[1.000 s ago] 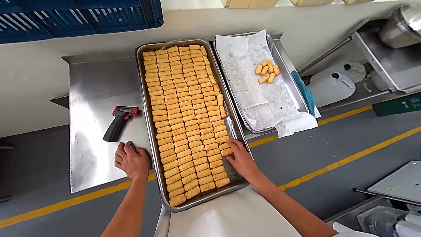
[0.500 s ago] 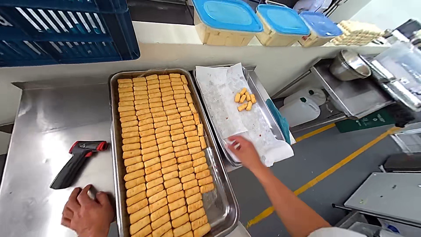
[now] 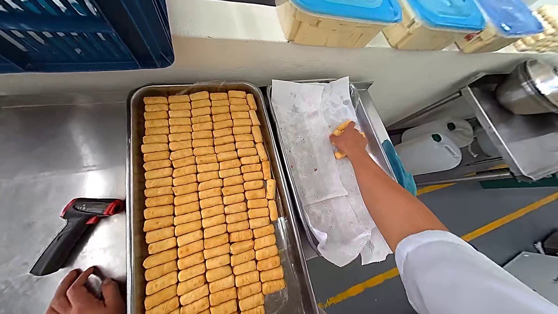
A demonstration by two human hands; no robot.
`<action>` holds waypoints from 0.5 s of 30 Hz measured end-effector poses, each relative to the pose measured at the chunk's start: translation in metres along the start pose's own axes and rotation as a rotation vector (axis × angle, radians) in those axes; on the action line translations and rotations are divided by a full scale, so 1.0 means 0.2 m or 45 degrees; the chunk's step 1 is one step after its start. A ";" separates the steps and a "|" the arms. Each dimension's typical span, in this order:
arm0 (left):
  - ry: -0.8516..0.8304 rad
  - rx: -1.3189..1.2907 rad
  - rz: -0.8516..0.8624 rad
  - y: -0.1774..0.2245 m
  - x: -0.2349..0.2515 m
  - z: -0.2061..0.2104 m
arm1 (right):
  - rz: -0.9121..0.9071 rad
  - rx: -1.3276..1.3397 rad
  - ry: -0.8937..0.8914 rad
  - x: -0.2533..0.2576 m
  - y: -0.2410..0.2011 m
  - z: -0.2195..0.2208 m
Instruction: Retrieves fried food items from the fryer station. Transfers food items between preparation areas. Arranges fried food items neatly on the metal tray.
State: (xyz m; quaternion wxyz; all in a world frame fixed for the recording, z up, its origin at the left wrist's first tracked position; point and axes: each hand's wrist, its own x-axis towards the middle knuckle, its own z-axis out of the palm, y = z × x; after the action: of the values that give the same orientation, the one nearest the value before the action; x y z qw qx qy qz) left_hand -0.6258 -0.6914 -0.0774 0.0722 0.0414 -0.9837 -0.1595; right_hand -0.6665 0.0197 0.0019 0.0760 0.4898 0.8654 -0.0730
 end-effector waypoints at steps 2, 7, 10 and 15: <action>-0.003 -0.024 -0.018 0.01 0.00 0.00 | -0.164 0.047 0.042 -0.12 -0.02 -0.02; -0.006 -0.009 -0.001 0.01 0.00 0.00 | -0.514 -0.030 -0.195 -0.38 -0.09 0.05; 0.002 0.008 0.016 0.01 0.01 0.00 | -0.526 0.041 -0.219 -0.20 -0.07 -0.01; 0.013 0.027 -0.020 0.02 0.00 0.00 | -0.617 -0.148 -0.020 0.27 0.10 -0.08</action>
State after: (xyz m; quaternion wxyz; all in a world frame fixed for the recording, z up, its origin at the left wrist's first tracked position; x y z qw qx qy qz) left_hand -0.6269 -0.6872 -0.0759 0.0754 0.0507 -0.9846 -0.1496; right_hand -0.6780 0.0773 0.0049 0.0912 0.2623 0.9597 -0.0431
